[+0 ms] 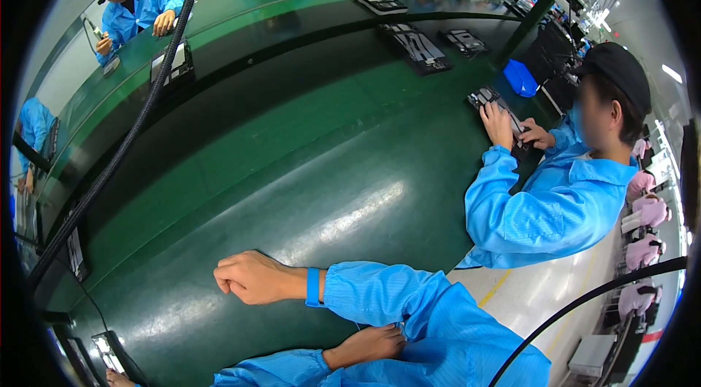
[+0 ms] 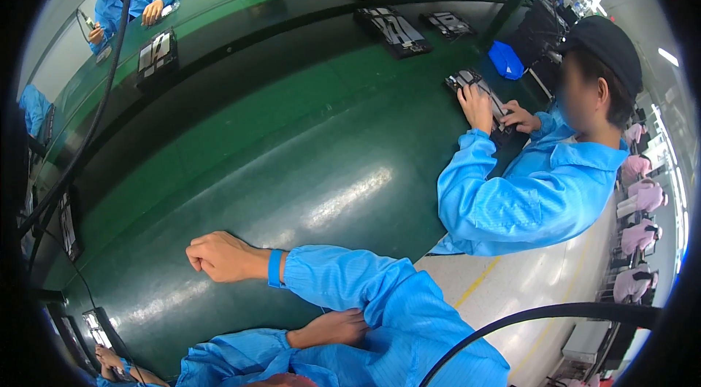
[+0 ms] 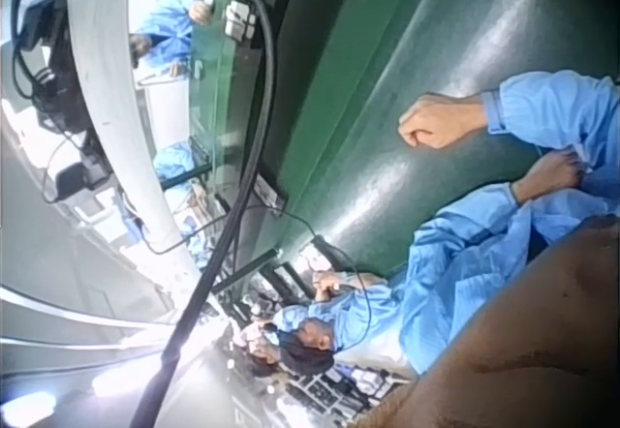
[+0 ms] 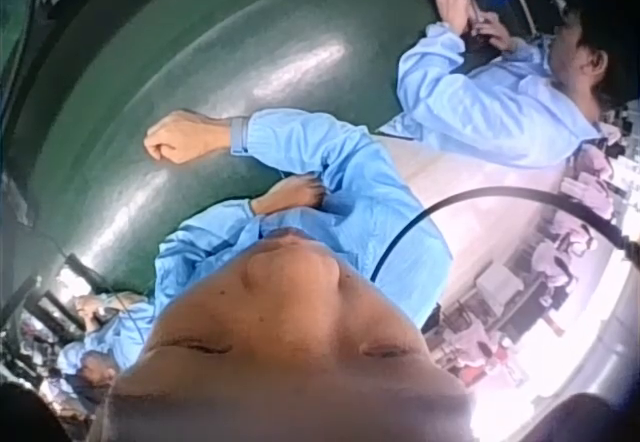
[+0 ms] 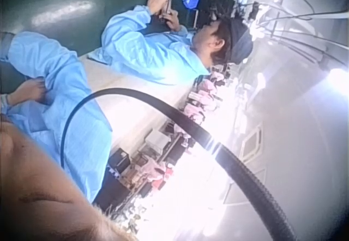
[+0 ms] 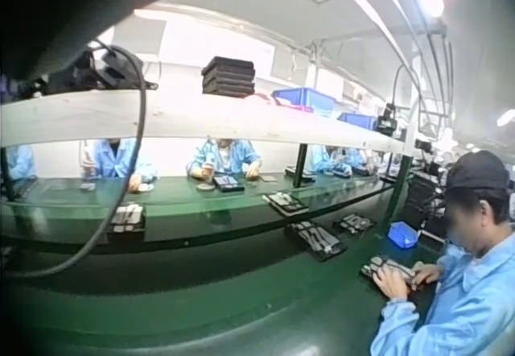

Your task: The person connects internal ribbon cables and secures components inside tablet frames by hand, then slides the assembled tablets forward on the conveyor belt.

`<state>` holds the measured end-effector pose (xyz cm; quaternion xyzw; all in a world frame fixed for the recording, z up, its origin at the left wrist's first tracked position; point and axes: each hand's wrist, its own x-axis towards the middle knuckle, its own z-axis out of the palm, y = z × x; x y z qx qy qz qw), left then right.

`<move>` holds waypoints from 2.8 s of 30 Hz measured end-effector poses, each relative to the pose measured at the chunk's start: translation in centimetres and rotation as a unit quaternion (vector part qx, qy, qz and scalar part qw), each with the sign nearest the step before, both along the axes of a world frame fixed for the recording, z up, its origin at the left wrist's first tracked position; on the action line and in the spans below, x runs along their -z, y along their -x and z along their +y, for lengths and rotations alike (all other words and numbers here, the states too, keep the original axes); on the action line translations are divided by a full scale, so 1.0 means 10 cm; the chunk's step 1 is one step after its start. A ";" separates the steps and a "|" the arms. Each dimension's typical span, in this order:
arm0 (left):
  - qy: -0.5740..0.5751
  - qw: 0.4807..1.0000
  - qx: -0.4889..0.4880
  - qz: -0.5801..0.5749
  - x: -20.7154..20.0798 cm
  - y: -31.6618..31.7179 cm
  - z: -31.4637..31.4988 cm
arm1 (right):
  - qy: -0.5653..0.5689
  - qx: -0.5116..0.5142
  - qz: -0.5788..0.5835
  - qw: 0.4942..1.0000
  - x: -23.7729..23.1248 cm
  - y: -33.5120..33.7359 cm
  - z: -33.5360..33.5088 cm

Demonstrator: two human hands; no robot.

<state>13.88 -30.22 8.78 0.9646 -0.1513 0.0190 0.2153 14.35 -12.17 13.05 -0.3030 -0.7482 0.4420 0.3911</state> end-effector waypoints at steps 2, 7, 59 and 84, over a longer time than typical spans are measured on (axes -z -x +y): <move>-0.001 1.000 -0.005 -0.005 0.01 -0.01 0.00 | 0.000 0.000 0.000 1.000 0.00 -0.01 0.00; -0.011 1.000 0.010 0.017 -0.04 -0.04 0.01 | 0.003 -0.002 -0.001 1.000 0.01 -0.02 0.00; 0.171 0.943 -0.162 -0.237 -0.46 0.28 -0.15 | 0.383 0.328 0.484 0.715 -0.22 -2.81 1.45; 0.194 0.733 -0.635 -0.146 -1.01 1.82 0.56 | -0.229 0.238 -0.210 0.920 -0.97 -0.79 -1.61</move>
